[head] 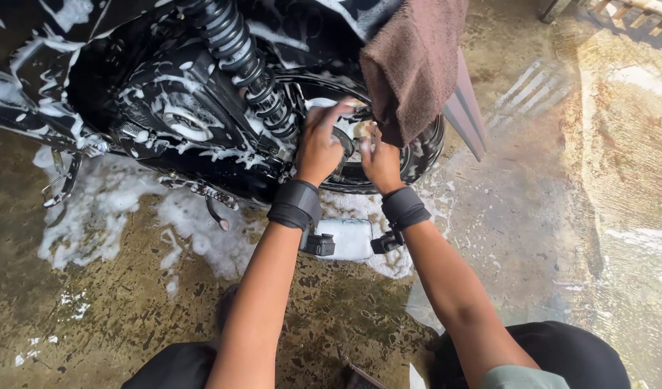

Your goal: The person scrubs a black motorcycle with a soapy sponge, focusing on the rear wheel, engine, and lower body panels. The person repeatedly dips the sponge into a bucket of soapy water to maintain lather while cleaning the vehicle's components.

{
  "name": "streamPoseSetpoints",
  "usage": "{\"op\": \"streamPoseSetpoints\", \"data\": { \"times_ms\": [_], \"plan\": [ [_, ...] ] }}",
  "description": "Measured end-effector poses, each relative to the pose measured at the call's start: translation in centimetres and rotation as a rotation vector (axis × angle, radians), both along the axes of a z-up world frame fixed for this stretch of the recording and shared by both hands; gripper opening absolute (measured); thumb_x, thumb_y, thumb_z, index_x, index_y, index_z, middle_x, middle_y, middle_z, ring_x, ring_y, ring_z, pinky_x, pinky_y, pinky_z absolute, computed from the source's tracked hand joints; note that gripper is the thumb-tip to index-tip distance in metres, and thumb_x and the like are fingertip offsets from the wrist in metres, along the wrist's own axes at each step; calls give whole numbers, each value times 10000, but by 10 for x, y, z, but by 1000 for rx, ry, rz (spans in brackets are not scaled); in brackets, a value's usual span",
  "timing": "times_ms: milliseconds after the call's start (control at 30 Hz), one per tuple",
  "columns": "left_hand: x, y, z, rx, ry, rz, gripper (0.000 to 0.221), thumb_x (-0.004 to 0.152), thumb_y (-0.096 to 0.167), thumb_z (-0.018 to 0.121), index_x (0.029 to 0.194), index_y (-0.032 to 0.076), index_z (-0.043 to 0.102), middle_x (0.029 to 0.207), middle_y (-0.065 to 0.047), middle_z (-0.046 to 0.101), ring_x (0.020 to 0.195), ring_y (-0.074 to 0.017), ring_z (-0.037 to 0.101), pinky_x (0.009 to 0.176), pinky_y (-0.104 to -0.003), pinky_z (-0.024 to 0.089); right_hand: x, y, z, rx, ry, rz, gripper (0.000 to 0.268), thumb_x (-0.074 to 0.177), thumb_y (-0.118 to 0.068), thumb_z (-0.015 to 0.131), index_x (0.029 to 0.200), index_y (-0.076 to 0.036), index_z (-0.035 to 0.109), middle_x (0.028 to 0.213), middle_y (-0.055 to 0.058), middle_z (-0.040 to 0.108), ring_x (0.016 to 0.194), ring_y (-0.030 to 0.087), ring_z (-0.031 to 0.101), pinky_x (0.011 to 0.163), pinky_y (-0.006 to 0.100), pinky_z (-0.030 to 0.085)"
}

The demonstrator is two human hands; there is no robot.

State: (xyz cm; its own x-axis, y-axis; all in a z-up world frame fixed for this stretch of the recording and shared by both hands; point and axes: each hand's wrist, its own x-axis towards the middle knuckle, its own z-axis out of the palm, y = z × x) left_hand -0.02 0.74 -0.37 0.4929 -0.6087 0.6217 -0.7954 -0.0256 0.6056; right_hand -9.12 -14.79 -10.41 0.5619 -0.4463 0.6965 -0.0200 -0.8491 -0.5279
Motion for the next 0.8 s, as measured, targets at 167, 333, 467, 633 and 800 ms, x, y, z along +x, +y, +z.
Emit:
{"op": "streamPoseSetpoints", "data": {
  "times_ms": [167, 333, 467, 633, 800],
  "plan": [
    [-14, 1, 16, -120, -2, 191, 766, 689, -168, 538, 1427, 23, 461, 1383, -170, 551, 1377, -380, 462, 1194, -439, 361, -22, 26, 4, 26, 117, -31, 258, 1002, -154, 628, 1184, 22, 576, 894, 240, 716, 733, 442, 705, 686, 502, 571],
    [-16, 0, 10, -258, -15, 160, 837, 699, -184, 532, 1498, -21, 340, 1518, -251, 407, 1457, -409, 408, 1264, -436, 324, -39, 49, 21, 11, 119, -2, 242, 981, -148, 652, 1129, 11, 545, 825, 229, 707, 664, 425, 703, 619, 492, 560],
    [-8, -4, -1, -237, 34, 223, 847, 724, -175, 516, 1526, -35, 284, 1611, -265, 340, 1536, -419, 329, 1309, -438, 266, -33, 51, 47, -205, 1, -41, 260, 926, -91, 656, 1123, 10, 519, 884, 248, 668, 751, 444, 673, 679, 511, 540],
    [8, -15, -18, -6, -95, 297, 918, 746, -119, 550, 1592, -85, 195, 1656, -300, 263, 1559, -436, 247, 1302, -503, 168, 4, 20, 21, -192, 442, -233, 281, 996, -81, 629, 1214, 56, 520, 813, 239, 653, 776, 438, 668, 772, 550, 529],
    [22, -13, -37, 148, -100, 220, 857, 784, -63, 558, 1588, -19, 266, 1627, -257, 371, 1532, -460, 248, 1288, -468, 204, 26, -18, -8, -208, 57, -97, 363, 909, -165, 642, 1191, 49, 563, 958, 289, 672, 864, 473, 645, 730, 531, 522]
  ]
}}
